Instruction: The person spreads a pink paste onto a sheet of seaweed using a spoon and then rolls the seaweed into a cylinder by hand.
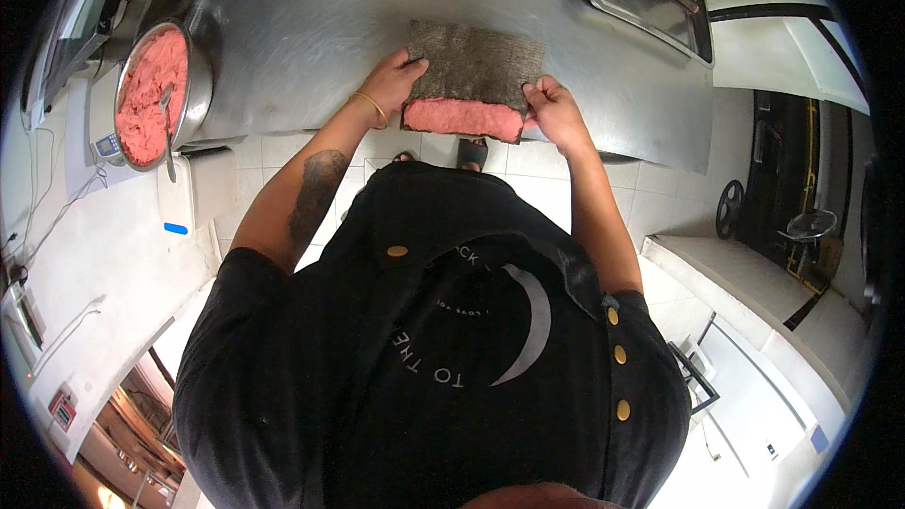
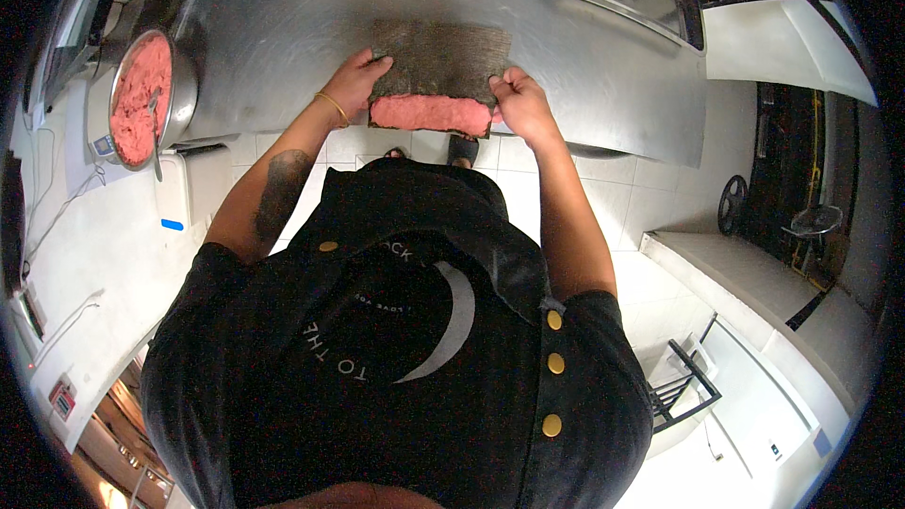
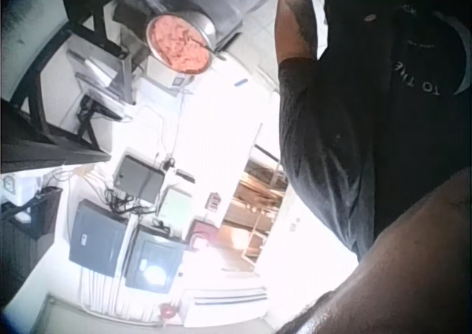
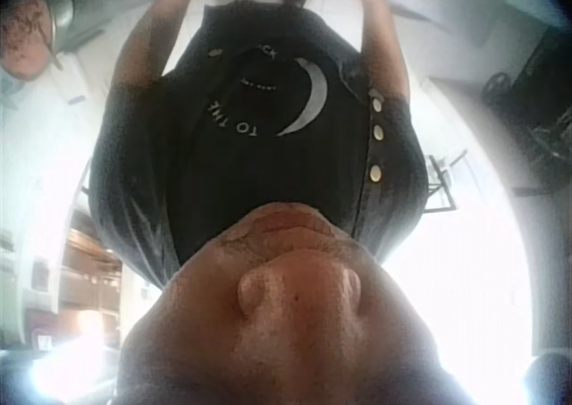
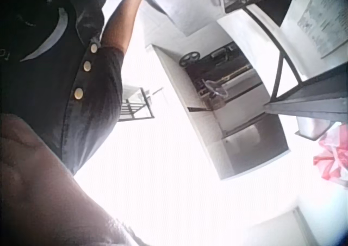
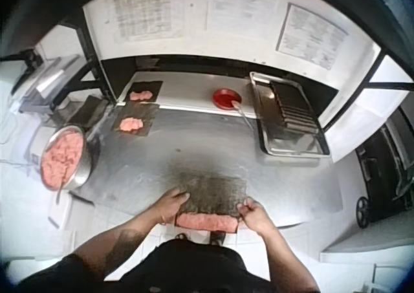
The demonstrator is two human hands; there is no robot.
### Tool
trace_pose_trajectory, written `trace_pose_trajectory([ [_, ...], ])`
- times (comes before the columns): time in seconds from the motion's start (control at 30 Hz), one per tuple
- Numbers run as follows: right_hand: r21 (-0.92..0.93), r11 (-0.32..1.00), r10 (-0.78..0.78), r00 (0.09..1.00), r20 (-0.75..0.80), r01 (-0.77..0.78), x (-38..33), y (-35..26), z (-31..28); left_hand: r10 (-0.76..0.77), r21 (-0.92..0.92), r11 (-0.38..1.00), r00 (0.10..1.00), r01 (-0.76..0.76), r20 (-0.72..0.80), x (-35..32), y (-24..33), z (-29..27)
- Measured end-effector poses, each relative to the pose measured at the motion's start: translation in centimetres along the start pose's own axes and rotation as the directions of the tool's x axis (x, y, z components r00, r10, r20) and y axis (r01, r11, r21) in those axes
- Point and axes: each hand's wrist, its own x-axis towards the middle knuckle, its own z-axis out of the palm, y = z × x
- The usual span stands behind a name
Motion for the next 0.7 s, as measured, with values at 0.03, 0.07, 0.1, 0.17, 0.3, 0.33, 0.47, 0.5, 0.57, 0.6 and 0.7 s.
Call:
trace_pose_trajectory([
  [0.03,-0.063,0.998,-0.02,0.998,-0.065,0.016,-0.1,0.2,0.0,0.055,0.119,0.992,0.994,-0.044,-0.094,-0.2,0.4,-0.1],
  [0.07,-0.117,0.992,-0.053,0.991,-0.121,0.039,-0.2,0.5,0.0,0.121,0.241,0.968,0.976,-0.075,-0.18,-0.6,0.7,-0.2],
  [0.1,-0.319,0.927,-0.267,0.944,-0.195,0.197,-0.6,0.9,0.1,0.194,0.359,0.928,0.948,-0.095,-0.251,-1.2,1.1,-0.3],
  [0.17,-0.684,0.602,-0.691,0.698,-0.187,0.412,-2.1,1.9,0.4,0.601,0.625,0.681,0.779,-0.381,-0.181,-4.0,1.1,-0.6],
  [0.3,-0.78,0.328,-0.693,0.697,0.186,0.534,-4.2,3.9,2.1,0.666,0.792,0.249,0.692,-0.557,0.277,-7.6,0.2,1.2],
  [0.33,-0.743,0.395,-0.638,0.743,0.201,0.54,-4.2,4.3,2.8,0.613,0.79,0.233,0.716,-0.567,0.333,-7.8,-0.1,2.0],
  [0.47,-0.771,0.361,-0.694,0.703,0.154,0.525,-2.9,5.1,4.1,0.631,0.829,0.158,0.701,-0.536,0.333,-6.7,-0.8,3.5],
  [0.5,-0.77,0.364,-0.7,0.699,0.145,0.525,-2.5,5.2,4.0,0.638,0.823,0.182,0.701,-0.538,0.317,-6.4,-0.7,3.4],
  [0.57,-0.769,0.372,-0.699,0.702,0.136,0.52,-2.1,5.1,3.6,0.641,0.803,0.232,0.707,-0.549,0.298,-5.9,-0.5,3.3],
  [0.6,-0.769,0.375,-0.693,0.708,0.139,0.518,-1.9,5.0,3.4,0.637,0.792,0.257,0.713,-0.554,0.292,-5.7,-0.3,3.1],
  [0.7,-0.762,0.397,-0.676,0.724,0.134,0.512,-1.9,4.2,2.6,0.6,0.794,0.295,0.75,-0.531,0.278,-5.4,0.6,2.8],
])
